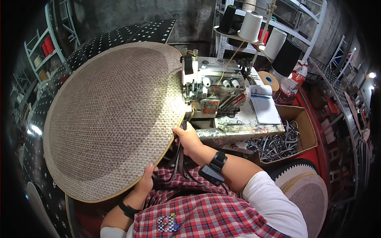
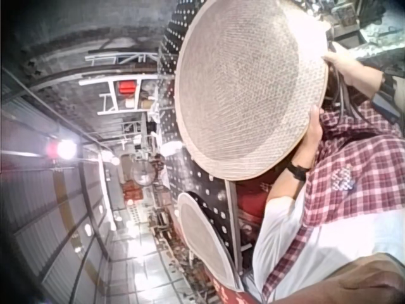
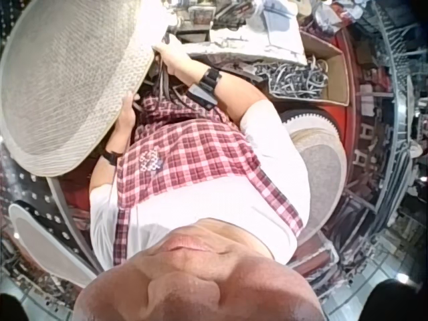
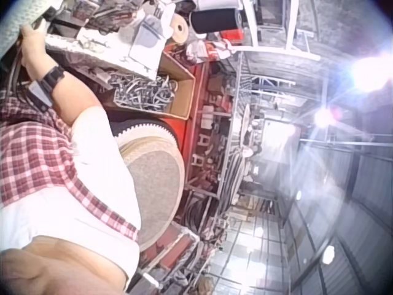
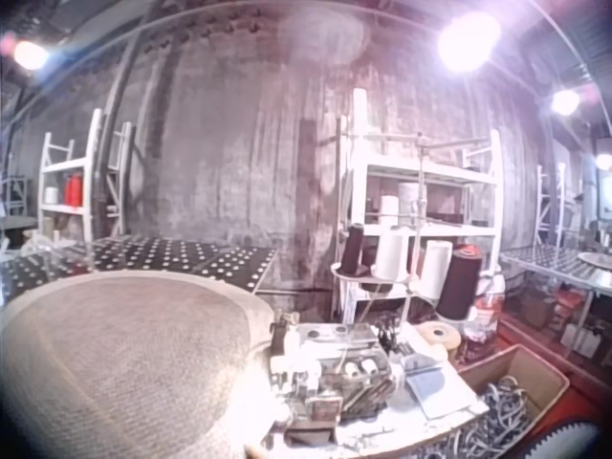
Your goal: Operating an overlock sewing machine to edge circular floor mats.
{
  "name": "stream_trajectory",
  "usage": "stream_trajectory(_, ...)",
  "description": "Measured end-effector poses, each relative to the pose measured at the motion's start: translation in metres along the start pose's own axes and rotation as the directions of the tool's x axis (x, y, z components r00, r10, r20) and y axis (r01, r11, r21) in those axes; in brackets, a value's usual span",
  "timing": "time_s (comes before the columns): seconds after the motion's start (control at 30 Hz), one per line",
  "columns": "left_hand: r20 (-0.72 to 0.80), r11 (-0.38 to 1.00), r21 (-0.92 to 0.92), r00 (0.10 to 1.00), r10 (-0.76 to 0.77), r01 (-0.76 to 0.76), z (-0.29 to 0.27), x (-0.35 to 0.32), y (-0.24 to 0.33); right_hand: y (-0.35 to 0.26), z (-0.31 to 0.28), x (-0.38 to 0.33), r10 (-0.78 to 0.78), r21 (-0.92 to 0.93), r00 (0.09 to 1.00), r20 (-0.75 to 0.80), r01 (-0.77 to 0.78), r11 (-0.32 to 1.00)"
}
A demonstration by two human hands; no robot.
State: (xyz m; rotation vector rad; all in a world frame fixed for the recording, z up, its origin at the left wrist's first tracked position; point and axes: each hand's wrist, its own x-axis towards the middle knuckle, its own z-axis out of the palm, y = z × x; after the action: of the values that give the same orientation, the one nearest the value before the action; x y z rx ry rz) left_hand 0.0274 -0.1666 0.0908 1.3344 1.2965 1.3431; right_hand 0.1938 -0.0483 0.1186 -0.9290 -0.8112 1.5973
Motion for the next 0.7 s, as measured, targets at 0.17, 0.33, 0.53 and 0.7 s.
stream_trajectory(0.17,0.015,0.992,0.112,0.998,0.061,-0.062,0.003,0.007,0.000,-0.006,0.002,0.005,-0.050,-0.056,0.999,-0.009,0.049,0.997)
stream_trajectory(0.33,-0.015,0.978,0.128,0.986,0.167,-0.164,0.004,0.014,0.008,-0.007,0.007,0.016,-0.140,-0.056,0.989,-0.054,0.137,0.989)
stream_trajectory(0.53,-0.116,0.989,-0.048,0.984,0.134,-0.141,0.003,0.032,0.012,-0.021,0.019,0.019,-0.132,-0.105,0.989,-0.064,0.125,0.987)
stream_trajectory(0.7,-0.214,0.981,-0.074,0.964,0.161,-0.180,-0.026,0.041,0.010,-0.060,0.007,-0.002,0.066,-0.542,0.997,0.040,-0.034,0.839)
